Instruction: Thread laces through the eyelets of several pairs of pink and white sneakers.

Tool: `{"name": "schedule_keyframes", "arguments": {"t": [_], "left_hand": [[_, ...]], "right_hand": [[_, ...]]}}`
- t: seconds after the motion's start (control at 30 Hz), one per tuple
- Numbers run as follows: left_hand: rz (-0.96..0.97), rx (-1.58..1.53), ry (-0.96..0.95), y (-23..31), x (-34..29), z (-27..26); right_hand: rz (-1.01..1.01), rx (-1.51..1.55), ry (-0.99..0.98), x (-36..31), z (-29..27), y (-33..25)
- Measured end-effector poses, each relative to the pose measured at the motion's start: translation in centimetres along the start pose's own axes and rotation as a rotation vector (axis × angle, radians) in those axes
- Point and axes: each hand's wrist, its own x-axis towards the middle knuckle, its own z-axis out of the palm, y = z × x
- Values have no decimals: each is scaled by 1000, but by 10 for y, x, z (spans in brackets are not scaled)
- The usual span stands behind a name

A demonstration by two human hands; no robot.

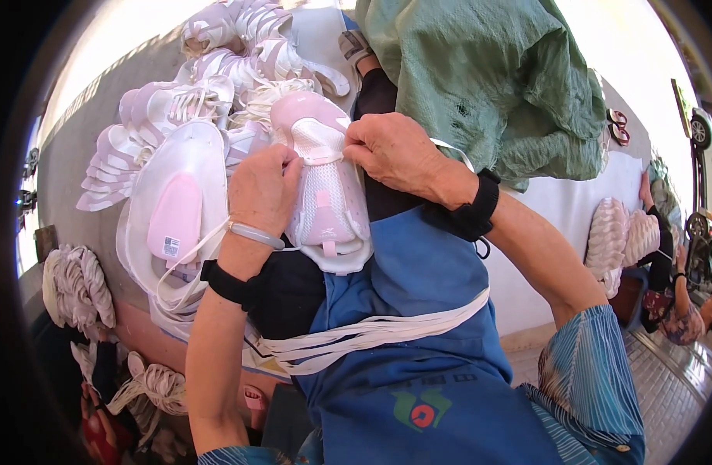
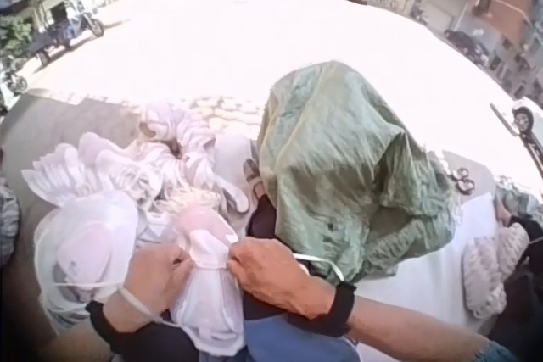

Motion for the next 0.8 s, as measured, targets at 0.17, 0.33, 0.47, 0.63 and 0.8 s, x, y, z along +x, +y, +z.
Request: {"name": "schedule_keyframes", "arguments": {"t": [0.17, 0.33, 0.47, 0.63, 0.8], "left_hand": [[-20, 31, -58, 9, -11, -4], [98, 108, 3, 15, -31, 5], [51, 145, -49, 15, -32, 7], [-28, 168, -92, 21, -37, 14], [29, 137, 132, 22, -59, 14]], "right_hand": [[-125, -231, 80, -2, 7, -3], [-83, -225, 97, -19, 2, -15], [-73, -346, 72, -37, 0, -37], [-12, -410, 156, -46, 19, -44], [4, -446, 216, -42, 35, -49]]}}
